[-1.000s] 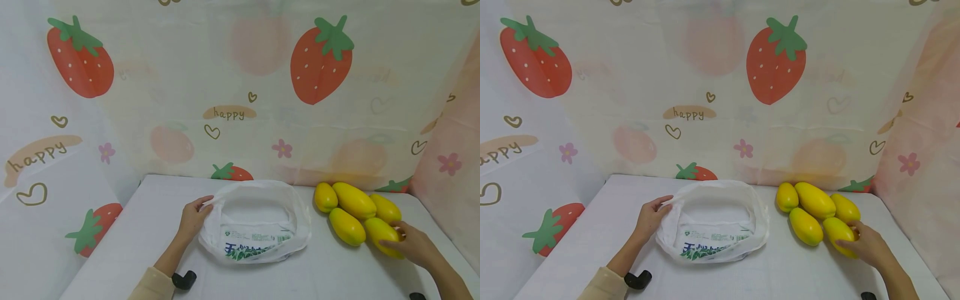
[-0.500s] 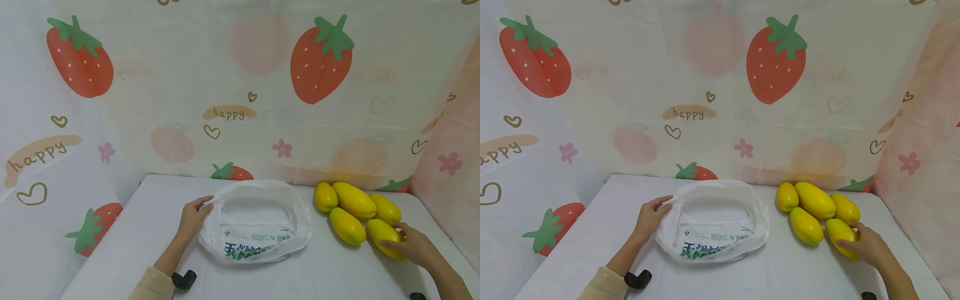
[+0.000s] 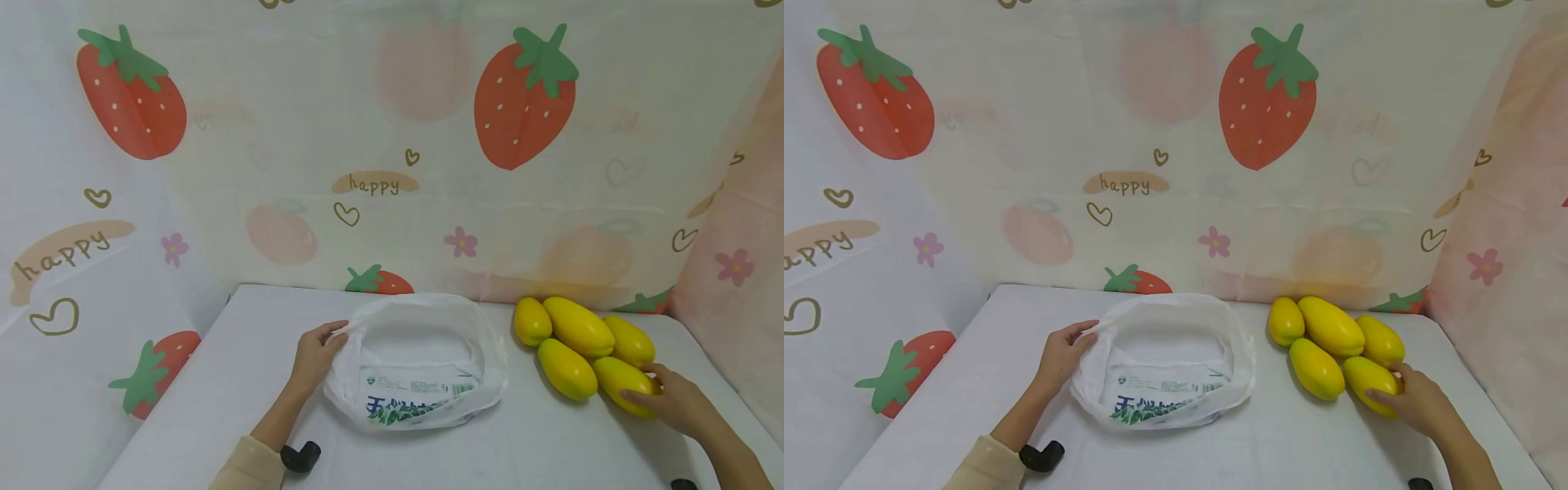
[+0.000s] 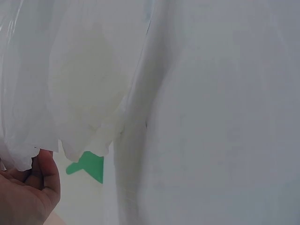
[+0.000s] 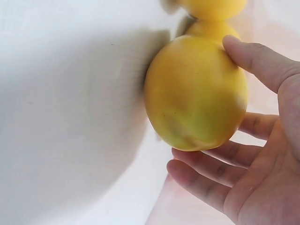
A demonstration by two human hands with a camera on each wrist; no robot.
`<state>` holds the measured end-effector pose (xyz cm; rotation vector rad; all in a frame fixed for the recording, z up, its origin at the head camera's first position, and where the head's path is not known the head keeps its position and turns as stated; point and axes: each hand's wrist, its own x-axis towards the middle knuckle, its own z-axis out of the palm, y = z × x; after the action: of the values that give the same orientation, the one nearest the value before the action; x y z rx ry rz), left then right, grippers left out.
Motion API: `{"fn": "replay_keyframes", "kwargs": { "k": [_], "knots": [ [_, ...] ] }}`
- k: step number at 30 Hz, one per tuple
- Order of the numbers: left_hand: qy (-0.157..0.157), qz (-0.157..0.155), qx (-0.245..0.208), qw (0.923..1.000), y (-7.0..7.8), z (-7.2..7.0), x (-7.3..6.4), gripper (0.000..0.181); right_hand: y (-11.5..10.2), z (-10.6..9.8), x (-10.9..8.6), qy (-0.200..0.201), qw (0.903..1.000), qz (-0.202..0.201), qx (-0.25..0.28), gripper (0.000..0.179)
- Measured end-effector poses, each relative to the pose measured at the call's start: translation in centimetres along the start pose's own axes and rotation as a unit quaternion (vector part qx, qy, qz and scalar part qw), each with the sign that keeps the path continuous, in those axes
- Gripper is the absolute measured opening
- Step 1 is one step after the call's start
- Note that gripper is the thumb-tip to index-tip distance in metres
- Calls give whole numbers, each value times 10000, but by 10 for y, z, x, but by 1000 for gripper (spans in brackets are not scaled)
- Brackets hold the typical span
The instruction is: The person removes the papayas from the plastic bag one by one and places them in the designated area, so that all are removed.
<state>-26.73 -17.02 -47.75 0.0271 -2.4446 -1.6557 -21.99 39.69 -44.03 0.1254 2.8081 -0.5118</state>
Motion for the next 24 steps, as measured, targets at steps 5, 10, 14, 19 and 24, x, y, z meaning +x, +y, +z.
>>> {"fn": "replay_keyframes", "kwargs": {
  "k": [5,10,14,19,24],
  "knots": [
    [1,-17,38,10000,0,1,0,31,1,2,-1,33,10000,-25,-9,98],
    [2,0,87,10000,0,1,0,31,0,1,-2,153,9998,-145,59,98],
    [-3,36,96,9999,0,1,-1,31,-1,-2,-3,250,9995,-161,58,100],
    [-3,2,120,9999,0,0,-1,30,-4,-3,-3,261,9995,-188,41,101],
    [-25,-79,110,9999,1,-1,-2,30,-7,-1,-4,221,9994,-234,125,98]
  ]
}}
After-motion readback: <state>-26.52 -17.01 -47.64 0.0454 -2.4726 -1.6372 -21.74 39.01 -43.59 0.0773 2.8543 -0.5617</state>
